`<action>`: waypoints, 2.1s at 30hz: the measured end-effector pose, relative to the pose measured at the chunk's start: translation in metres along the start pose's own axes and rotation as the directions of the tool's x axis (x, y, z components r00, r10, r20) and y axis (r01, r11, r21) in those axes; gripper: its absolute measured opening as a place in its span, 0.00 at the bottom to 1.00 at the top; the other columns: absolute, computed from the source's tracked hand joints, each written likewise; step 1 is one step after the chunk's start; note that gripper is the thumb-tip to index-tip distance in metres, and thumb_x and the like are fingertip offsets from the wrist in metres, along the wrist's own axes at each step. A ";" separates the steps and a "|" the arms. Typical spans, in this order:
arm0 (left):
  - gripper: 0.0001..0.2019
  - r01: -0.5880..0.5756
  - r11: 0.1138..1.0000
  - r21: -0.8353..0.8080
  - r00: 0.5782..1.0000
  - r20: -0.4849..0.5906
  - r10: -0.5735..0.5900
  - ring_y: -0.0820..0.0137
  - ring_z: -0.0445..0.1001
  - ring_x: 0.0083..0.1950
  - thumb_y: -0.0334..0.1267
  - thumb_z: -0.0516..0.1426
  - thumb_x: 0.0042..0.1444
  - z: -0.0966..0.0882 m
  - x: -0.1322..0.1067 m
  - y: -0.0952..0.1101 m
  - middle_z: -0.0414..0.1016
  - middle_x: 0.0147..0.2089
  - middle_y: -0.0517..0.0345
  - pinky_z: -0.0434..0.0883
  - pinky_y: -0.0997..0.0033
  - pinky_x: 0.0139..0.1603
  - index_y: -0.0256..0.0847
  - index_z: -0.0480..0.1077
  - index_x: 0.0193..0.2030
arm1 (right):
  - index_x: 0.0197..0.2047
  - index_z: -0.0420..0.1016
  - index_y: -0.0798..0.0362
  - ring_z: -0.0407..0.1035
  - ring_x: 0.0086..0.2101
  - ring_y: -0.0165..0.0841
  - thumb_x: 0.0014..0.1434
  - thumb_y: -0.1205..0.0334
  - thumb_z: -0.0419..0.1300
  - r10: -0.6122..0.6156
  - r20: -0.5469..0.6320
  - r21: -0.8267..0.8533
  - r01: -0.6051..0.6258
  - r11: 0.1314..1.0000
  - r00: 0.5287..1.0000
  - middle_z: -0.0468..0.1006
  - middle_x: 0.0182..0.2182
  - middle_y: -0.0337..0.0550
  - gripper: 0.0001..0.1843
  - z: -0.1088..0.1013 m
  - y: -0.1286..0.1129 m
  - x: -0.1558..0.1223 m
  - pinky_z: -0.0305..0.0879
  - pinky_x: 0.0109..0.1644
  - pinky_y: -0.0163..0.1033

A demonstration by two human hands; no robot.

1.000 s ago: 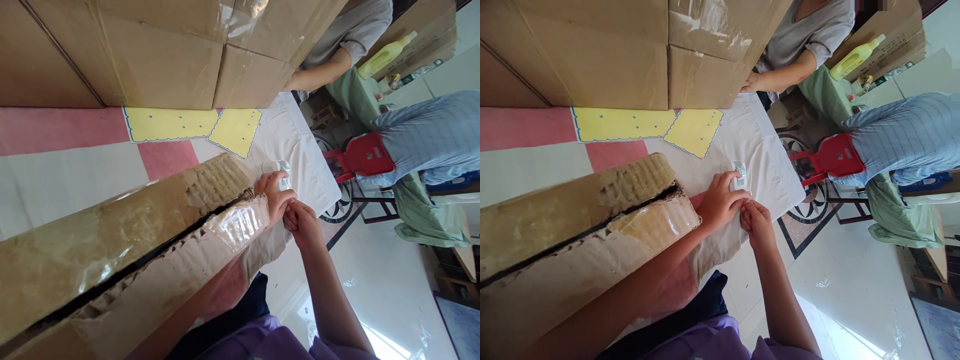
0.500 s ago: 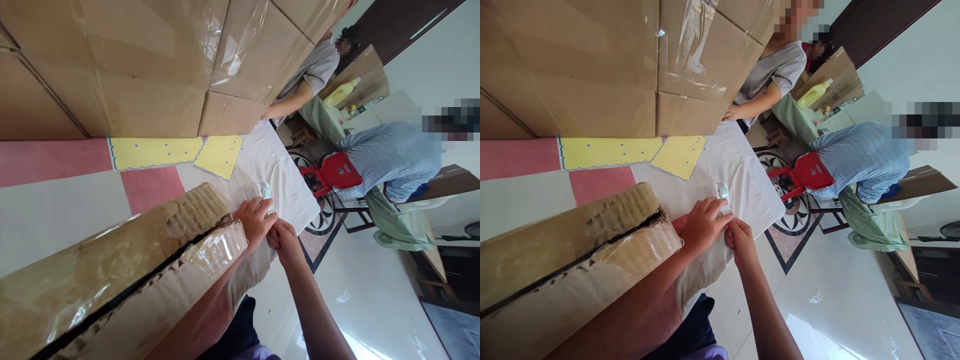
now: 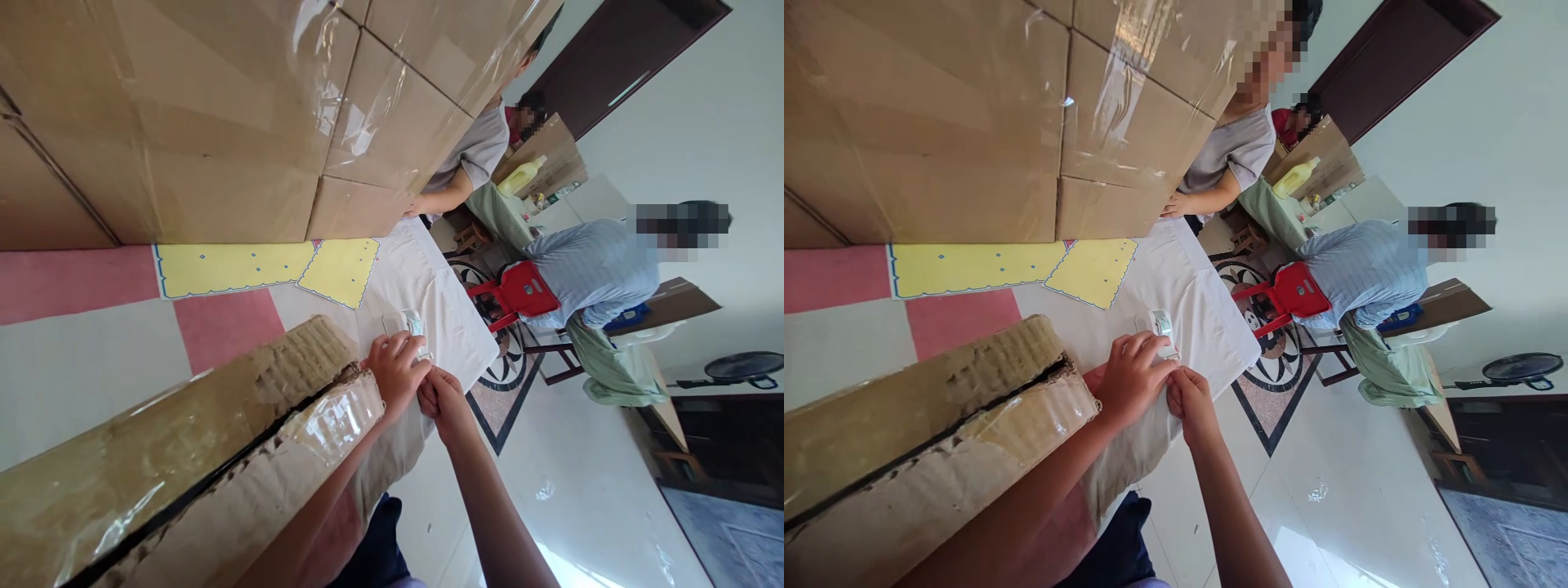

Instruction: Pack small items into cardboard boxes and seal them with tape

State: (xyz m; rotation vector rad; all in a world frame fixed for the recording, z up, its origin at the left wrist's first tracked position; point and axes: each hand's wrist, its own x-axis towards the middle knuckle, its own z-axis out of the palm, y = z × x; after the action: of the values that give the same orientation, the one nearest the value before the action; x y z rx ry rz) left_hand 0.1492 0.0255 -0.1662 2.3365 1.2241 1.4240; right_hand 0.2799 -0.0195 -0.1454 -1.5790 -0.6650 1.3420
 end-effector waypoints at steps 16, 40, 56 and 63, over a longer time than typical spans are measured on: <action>0.08 -0.117 0.993 0.009 0.975 0.190 0.114 0.60 0.70 0.55 0.31 0.58 0.63 -0.006 0.003 -0.002 0.75 0.56 0.58 0.65 0.57 0.51 0.48 0.74 0.45 | 0.23 0.61 0.52 0.45 0.13 0.19 0.46 0.42 0.71 0.011 0.035 0.010 -0.012 1.000 0.999 0.56 0.12 0.27 0.27 -0.004 0.001 0.004 0.34 0.16 0.30; 0.06 -0.020 1.000 -0.014 0.976 0.217 0.023 0.65 0.73 0.54 0.30 0.54 0.62 0.002 -0.005 -0.001 0.68 0.56 0.52 0.75 0.68 0.46 0.44 0.69 0.43 | 0.26 0.64 0.52 0.48 0.13 0.21 0.49 0.44 0.64 -0.094 0.126 -0.019 0.097 0.995 0.987 0.58 0.14 0.27 0.20 -0.008 0.009 0.009 0.37 0.15 0.30; 0.09 -0.044 0.999 0.012 0.967 0.251 0.040 0.64 0.70 0.56 0.30 0.55 0.62 -0.006 -0.001 0.009 0.69 0.55 0.54 0.74 0.65 0.51 0.46 0.71 0.46 | 0.25 0.65 0.51 0.48 0.14 0.22 0.53 0.47 0.62 -0.146 0.141 0.012 0.146 0.989 0.979 0.57 0.14 0.27 0.18 -0.009 0.012 0.007 0.38 0.15 0.30; 0.06 -0.030 0.999 0.036 0.969 0.246 0.021 0.63 0.69 0.57 0.32 0.56 0.62 -0.004 -0.003 0.008 0.69 0.54 0.53 0.73 0.64 0.52 0.44 0.69 0.45 | 0.25 0.65 0.52 0.49 0.14 0.23 0.56 0.49 0.61 -0.184 0.135 0.025 0.182 0.983 0.974 0.57 0.15 0.28 0.17 -0.008 0.011 0.003 0.40 0.16 0.30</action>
State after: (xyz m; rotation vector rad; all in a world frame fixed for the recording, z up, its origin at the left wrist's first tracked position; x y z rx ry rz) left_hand 0.1503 0.0173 -0.1622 2.4722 1.1658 1.0837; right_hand 0.2866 -0.0239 -0.1572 -1.3879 -0.8628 1.3216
